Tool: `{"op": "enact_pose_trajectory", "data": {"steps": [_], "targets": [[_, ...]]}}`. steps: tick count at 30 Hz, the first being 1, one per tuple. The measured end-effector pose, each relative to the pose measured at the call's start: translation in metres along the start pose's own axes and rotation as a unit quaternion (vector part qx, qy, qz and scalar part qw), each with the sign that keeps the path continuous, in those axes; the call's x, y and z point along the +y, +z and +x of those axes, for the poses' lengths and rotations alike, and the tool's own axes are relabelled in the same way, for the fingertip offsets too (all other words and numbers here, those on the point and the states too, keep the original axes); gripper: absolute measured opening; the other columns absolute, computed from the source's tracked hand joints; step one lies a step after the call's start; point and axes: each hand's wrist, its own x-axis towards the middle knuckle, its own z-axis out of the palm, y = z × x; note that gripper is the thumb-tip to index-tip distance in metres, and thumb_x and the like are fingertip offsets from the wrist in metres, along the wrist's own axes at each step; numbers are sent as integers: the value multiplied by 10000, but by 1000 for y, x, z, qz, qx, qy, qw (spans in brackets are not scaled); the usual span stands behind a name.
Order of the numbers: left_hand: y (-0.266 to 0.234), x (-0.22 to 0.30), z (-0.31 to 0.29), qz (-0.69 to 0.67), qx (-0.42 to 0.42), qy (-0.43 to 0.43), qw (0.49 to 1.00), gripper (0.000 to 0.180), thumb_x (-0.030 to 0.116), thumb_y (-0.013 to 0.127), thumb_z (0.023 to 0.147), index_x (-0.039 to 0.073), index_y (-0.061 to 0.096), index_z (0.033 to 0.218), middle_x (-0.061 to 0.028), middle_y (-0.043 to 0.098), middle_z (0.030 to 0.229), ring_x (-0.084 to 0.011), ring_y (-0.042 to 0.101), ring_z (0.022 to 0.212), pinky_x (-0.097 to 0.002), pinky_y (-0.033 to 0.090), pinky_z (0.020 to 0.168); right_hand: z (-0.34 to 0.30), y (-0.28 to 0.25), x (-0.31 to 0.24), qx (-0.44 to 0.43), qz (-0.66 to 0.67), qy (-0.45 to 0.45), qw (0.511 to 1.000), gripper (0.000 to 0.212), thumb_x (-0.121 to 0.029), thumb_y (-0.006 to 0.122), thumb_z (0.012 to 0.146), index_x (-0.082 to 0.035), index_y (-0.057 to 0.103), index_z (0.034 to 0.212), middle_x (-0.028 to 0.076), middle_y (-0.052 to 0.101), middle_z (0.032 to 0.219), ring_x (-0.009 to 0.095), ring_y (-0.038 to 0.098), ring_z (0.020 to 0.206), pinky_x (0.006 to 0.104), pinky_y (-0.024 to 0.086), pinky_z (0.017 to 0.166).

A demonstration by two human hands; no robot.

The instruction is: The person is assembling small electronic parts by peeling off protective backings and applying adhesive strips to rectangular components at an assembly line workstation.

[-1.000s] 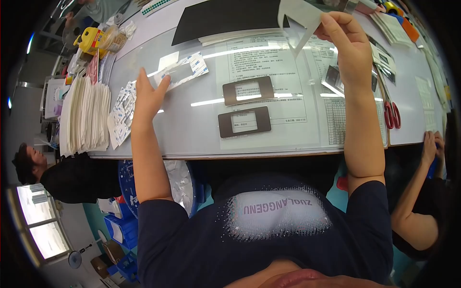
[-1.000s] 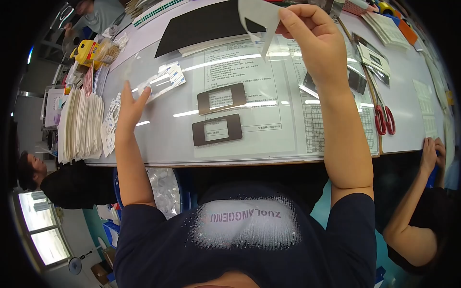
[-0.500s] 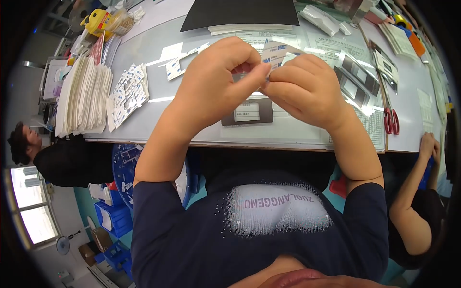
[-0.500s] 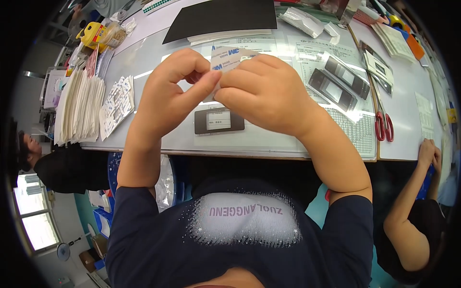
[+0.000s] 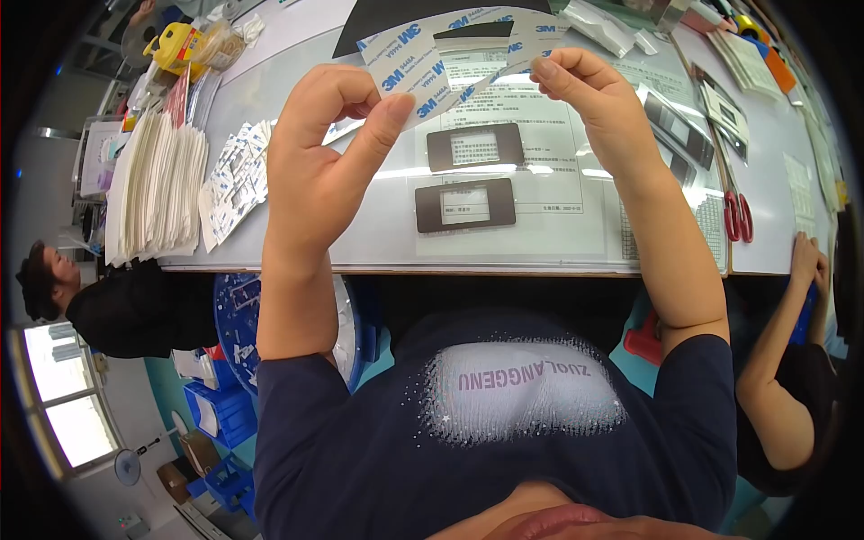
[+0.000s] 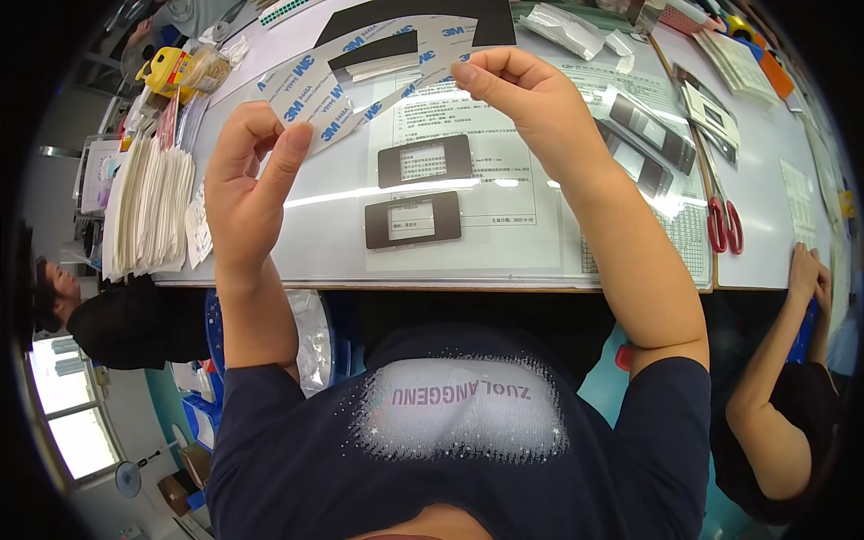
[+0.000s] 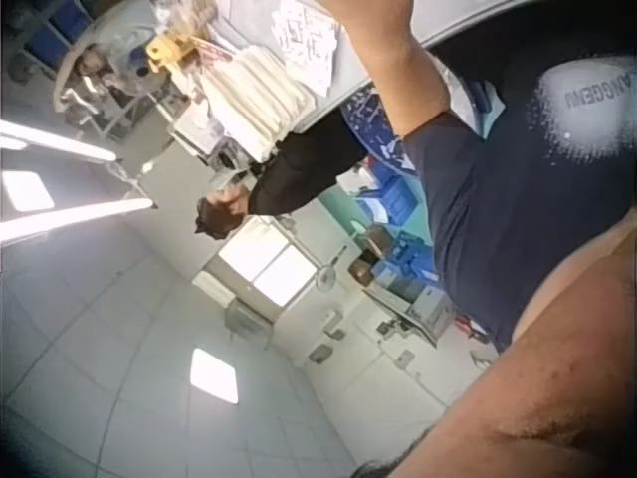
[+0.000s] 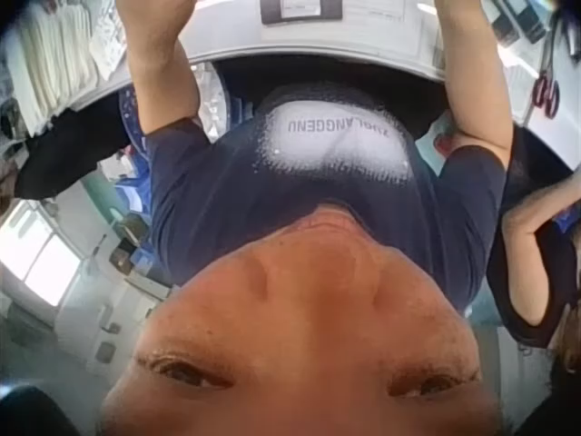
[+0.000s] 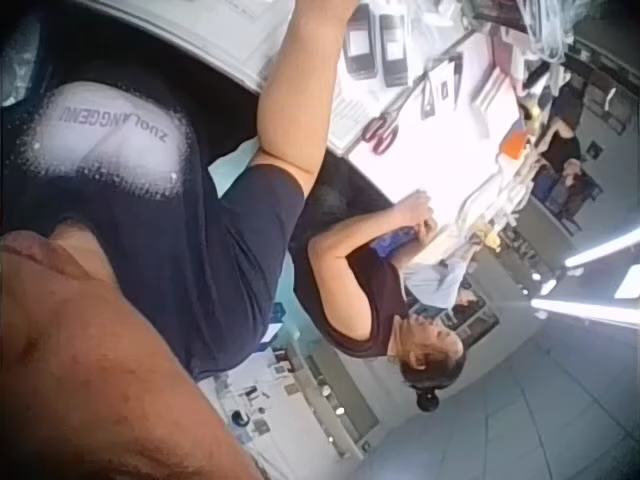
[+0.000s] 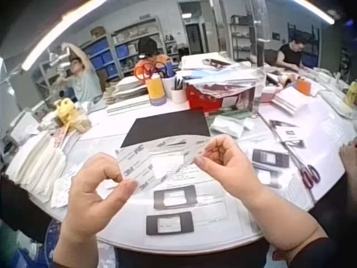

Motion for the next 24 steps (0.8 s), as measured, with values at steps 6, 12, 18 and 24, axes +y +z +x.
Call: {"op": "enact_pose_trajectory", "data": {"steps": [6,12,18,24], "targets": [[2,-46,-24,85,-5,-25,996,208,139,777,896,1,624,875,-87,625,879,-218,584,832,-312,471,774,-8,-2,-12,-17,-196,-14,980,188,-234,739,965,-59,681,928,-17,657,918,88,571,931,270,449,874],[20,-81,-55,55,-140,-112,982,238,205,772,891,14,633,866,-92,630,938,-281,577,938,-352,456,855,-30,-7,16,-105,-395,-48,911,198,-177,729,954,-21,626,888,12,611,952,79,546,899,241,441,808],[31,-90,-59,45,-124,-103,986,220,174,796,844,30,630,843,-108,631,995,-313,562,984,-389,446,893,-30,-4,24,-95,-336,49,936,194,-125,746,936,-35,590,864,24,588,1074,86,512,825,226,427,749],[30,-98,-57,47,-131,-90,986,212,134,811,809,39,622,831,-97,614,983,-309,563,978,-389,441,882,-24,-3,31,-121,-333,46,934,222,-99,785,890,-40,579,832,55,587,1085,96,536,832,222,439,689]]}}
